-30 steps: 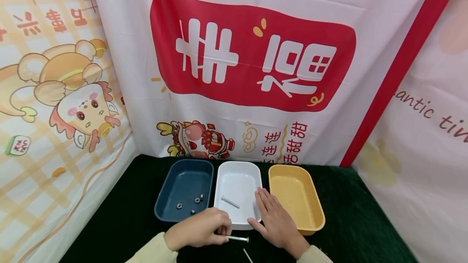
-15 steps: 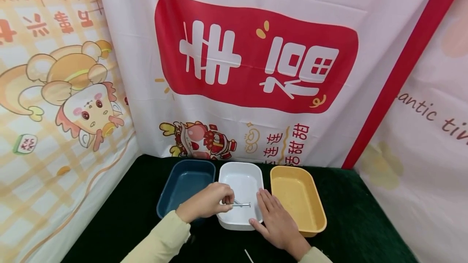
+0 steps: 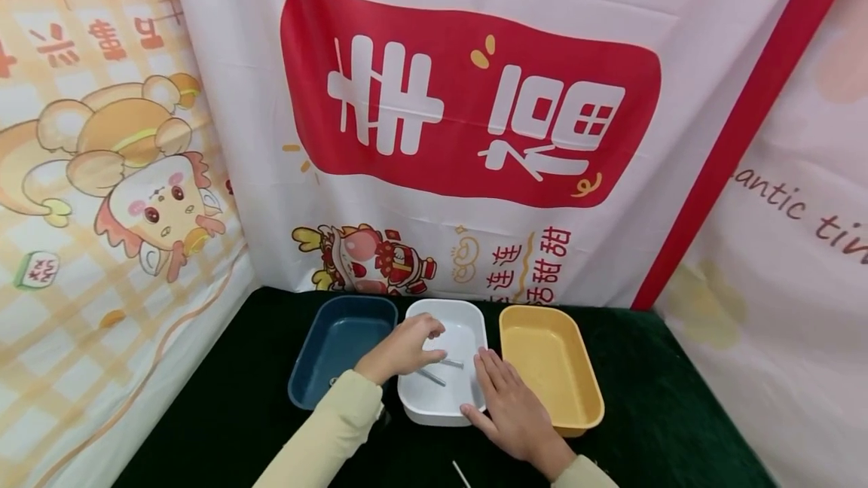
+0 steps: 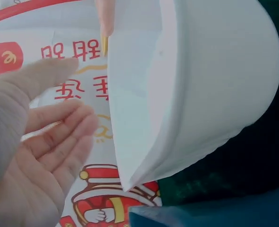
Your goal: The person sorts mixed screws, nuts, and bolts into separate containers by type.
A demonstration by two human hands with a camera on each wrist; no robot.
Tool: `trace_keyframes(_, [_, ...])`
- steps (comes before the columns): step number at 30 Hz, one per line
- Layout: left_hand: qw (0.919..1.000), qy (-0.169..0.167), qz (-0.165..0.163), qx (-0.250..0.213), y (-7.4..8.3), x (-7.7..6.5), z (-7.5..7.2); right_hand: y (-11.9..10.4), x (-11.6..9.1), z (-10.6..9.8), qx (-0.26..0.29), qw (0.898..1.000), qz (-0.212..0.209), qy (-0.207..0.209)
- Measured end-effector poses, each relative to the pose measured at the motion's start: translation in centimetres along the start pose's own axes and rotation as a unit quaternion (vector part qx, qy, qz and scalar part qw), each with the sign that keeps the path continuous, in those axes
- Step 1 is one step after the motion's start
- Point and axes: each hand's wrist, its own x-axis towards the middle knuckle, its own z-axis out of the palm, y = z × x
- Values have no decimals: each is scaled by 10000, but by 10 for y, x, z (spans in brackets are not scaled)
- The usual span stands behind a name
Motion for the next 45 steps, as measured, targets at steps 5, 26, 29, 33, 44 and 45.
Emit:
trace_keyframes(5, [9999,-68,110,-42,0,-7,1,-2,2,1,-17,10000,-61,-12])
trace_keyframes(26, [9964,-388,741,-106,48,-53,-11,0,1,1,-92,9999,-48,112])
trace_keyframes(29, [9947,-481,884,-207,52,-58,-10,0,1,1,-109,9999,-48,124])
trace_keyframes(33, [9922,-635,1021,-317,56,-63,-4,1,0,0,-114,9999,-46,118])
trace_keyframes(44, [9828,-995,1461,-528,49,-69,33,2,-1,-1,-273,9995,-83,167])
trace_keyframes(45, [9821,-1013,1478,-575,48,-69,36,2,-1,-1,-271,9995,-84,153])
